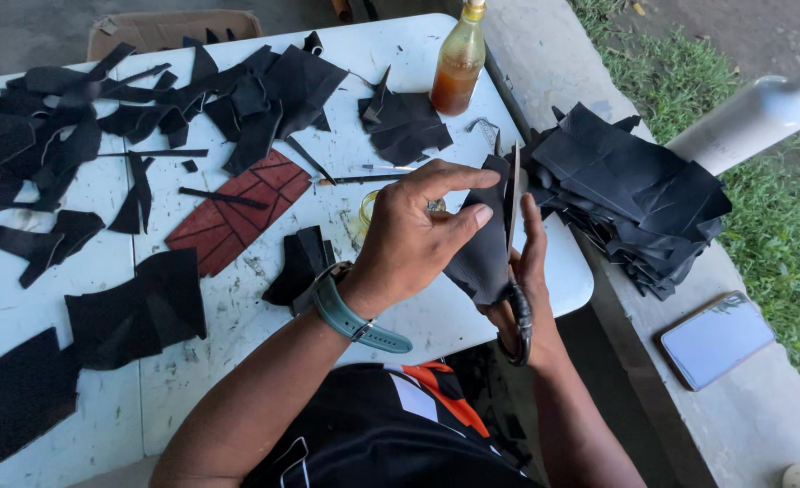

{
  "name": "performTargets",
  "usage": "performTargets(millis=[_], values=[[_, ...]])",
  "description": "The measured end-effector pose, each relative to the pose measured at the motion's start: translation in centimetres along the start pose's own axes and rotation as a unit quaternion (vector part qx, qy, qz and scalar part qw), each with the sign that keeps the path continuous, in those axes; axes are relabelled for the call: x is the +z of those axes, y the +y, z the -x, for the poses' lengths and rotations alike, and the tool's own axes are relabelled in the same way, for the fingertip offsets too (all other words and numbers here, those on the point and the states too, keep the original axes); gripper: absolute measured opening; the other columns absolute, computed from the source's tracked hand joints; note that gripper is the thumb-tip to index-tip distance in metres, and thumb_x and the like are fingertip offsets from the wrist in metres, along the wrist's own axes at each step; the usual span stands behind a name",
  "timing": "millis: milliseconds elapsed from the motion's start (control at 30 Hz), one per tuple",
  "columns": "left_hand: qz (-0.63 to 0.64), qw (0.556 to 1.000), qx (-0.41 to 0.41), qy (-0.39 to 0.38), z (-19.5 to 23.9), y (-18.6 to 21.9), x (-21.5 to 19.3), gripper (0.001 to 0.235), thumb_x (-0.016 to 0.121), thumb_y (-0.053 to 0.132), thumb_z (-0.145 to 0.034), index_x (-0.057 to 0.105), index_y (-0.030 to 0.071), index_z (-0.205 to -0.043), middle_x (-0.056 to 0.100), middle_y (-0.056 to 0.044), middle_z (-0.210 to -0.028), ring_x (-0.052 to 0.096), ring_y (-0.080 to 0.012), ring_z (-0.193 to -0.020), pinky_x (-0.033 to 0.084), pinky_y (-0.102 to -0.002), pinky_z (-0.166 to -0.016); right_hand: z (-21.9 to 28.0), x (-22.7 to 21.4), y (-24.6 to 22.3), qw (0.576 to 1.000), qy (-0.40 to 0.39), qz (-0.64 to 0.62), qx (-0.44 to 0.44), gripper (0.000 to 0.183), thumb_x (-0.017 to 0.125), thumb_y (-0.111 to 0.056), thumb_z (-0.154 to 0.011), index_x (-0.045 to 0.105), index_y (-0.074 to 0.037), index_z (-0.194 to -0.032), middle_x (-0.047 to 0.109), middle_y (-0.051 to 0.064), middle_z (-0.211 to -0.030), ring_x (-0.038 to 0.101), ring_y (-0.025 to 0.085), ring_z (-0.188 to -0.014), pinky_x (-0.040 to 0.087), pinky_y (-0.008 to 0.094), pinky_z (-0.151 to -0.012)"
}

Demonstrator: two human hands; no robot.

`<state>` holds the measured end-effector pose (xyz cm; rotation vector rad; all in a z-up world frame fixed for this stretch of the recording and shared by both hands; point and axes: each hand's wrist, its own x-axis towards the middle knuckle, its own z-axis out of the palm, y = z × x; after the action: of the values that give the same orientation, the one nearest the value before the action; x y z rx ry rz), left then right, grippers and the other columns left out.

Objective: The person repeatedly picks up small black material pieces from a table, applies a yellow substance from a small jar to the edges using their finger, and places the pieces back on the table. The process is repeated for multiple pieces throughout the clip.

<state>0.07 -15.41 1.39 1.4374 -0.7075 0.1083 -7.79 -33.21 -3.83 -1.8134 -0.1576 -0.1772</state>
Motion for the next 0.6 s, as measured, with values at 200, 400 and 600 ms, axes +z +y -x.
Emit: performTargets(millis=[200,400,600], values=[[0.022,1.0,-0.006,-0.004,0.4,-0.1,0.0,0.03,0.07,0.004,-0.098,0.067,0.001,-0.128,0.068,-0.008,-0.126,0.071,-0.0128,-0.112,0.068,-0.021,-0.086,0.8,0.7,0.7,0.998,0.036,-0.044,0.028,0.118,0.073,-0.046,-0.079,0.002,-0.019,-0.17,0.065,0.007,-0.094,0.056,0.008,-0.064,0.041,0.022,-0.053],[0.057,0.998,-0.025,-0.005,0.6,-1.5,0.7,0.029,0.07,0.005,-0.1,0.067,0.001,-0.129,0.069,-0.008,-0.127,0.07,-0.0113,-0.112,0.066,-0.02,-0.085,0.7,0.7,2.9,0.993,0.049,-0.106,-0.036,0.122,0.076,-0.063,-0.082,0.014,-0.011,-0.173,0.065,0.002,-0.093,0.058,0.007,-0.067,0.039,0.023,-0.055],[0.159,0.985,-0.062,0.004,2.1,-2.5,-1.4,0.034,0.074,0.001,-0.095,0.068,0.002,-0.128,0.069,-0.006,-0.125,0.064,-0.0103,-0.109,0.057,-0.024,-0.092,-1.0,-3.0,4.3,0.939,0.106,0.323,0.044,0.107,0.07,-0.041,-0.09,0.005,-0.013,-0.171,0.07,0.012,-0.076,0.067,0.023,-0.06,0.049,0.036,-0.057]])
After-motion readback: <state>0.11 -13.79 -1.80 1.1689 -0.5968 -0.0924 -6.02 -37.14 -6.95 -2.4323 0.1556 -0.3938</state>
